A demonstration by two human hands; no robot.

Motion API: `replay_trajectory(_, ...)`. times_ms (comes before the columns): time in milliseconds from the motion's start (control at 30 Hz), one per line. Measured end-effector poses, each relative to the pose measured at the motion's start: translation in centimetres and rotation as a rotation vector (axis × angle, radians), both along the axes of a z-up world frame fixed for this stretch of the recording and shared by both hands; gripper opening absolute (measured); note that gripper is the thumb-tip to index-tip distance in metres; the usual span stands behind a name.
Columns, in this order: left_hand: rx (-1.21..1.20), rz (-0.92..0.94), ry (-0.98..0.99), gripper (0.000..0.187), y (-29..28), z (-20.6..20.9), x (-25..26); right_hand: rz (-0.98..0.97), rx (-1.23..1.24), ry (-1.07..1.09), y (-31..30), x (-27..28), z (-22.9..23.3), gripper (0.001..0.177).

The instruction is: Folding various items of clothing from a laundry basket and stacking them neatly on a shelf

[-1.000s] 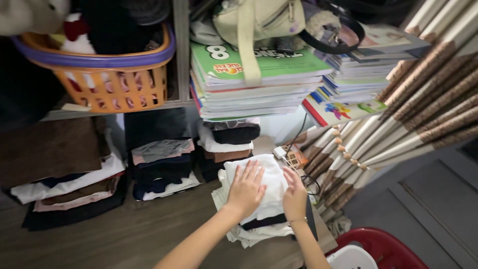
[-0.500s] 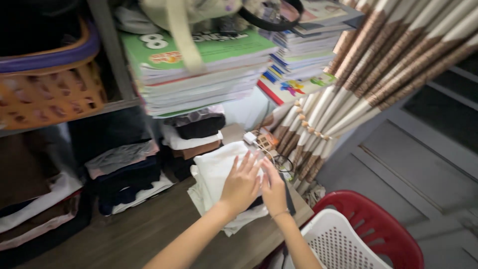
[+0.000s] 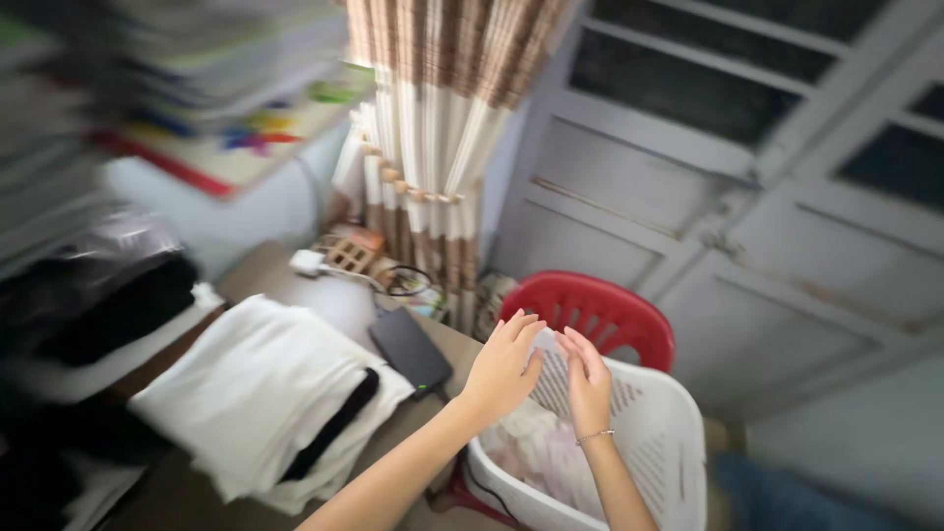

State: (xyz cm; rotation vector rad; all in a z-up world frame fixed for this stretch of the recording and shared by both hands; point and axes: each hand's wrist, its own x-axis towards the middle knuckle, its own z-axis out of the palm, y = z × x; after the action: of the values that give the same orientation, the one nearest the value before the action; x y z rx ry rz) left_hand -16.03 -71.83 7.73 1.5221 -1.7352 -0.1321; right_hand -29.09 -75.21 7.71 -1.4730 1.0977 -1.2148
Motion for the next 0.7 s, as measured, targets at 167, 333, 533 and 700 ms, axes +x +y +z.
replay_trajectory(167, 0.277, -0.172, 0.108, 0.035, -4.5, -5.2, -4.4, -0.195, 0.154, -0.029, -3.6, -6.5, -7.3, 0.035)
replay_trajectory(333, 0.622, -0.181, 0.118, 0.03, -5.8, -11.5, -6.4, -0.308, 0.384, 0.017, -6.4, -11.9, -17.6, 0.025)
replay_trajectory(533, 1.01, -0.199, 0.07, 0.038, -5.9, -19.9, -6.2, -0.264, 0.657, 0.325, -7.8, -16.1, -30.2, 0.03)
replay_trajectory(700, 1.178, -0.152, -0.141, 0.035, -6.7, -25.6, -5.9, 0.041, 0.627, 0.769, -9.4, -17.0, -40.3, 0.035)
